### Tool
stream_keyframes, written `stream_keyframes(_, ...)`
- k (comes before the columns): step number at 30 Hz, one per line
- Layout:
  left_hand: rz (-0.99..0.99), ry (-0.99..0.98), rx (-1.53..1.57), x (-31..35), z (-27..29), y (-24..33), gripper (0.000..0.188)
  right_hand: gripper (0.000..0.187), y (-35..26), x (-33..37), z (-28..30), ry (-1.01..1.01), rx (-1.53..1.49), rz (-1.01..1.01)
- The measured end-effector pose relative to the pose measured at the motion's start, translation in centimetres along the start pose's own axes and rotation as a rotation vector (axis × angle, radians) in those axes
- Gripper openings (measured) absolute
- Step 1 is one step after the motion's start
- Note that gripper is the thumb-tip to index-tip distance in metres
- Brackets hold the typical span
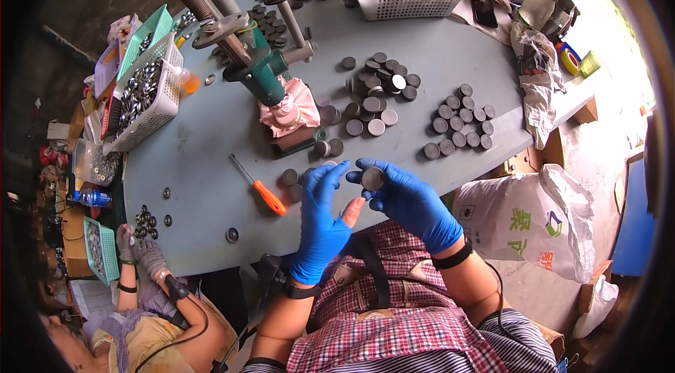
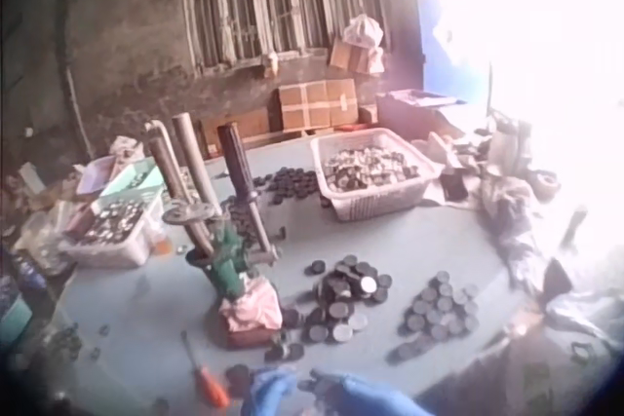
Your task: Assembling small circular components using a hand press and checking them with a screwdriver.
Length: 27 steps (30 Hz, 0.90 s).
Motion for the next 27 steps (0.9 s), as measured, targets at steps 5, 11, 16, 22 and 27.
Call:
stream_keyframes(5, -0.029, -0.119, 0.083, 0.4, -0.8, 1.8, 0.051, 0.045, -0.9, 2.0, 0.1, -0.024, 0.161, 0.098)
stream_keyframes(11, -0.091, -0.111, 0.045, 0.3, -0.9, 3.7, 0.051, 0.046, 0.4, 3.1, -0.8, -0.01, 0.121, -0.015)
stream_keyframes(16, -0.118, -0.055, -0.048, 0.2, -0.1, 4.5, 0.049, 0.03, -2.2, 4.4, -1.0, 0.129, 0.506, 0.413)
stream_keyframes(22, -0.102, 0.018, -0.064, 0.3, 0.8, 3.8, 0.047, 0.021, -0.3, 5.6, -0.1, -0.094, 0.615, 0.247)
stream_keyframes(27, -0.091, 0.024, -0.082, 0.3, 0.9, 3.6, 0.048, 0.027, -0.3, 5.1, 0.3, 0.003, 0.691, 0.278)
Point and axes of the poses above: each hand's wrist, its own x-axis away from the middle knuckle, its own z-axis out of the back of the hand, y = z × x, the point moved 8 cm from there along -x, towards the middle knuckle, and after that the axes turned 8 degrees about y, right-handed, at the moved point
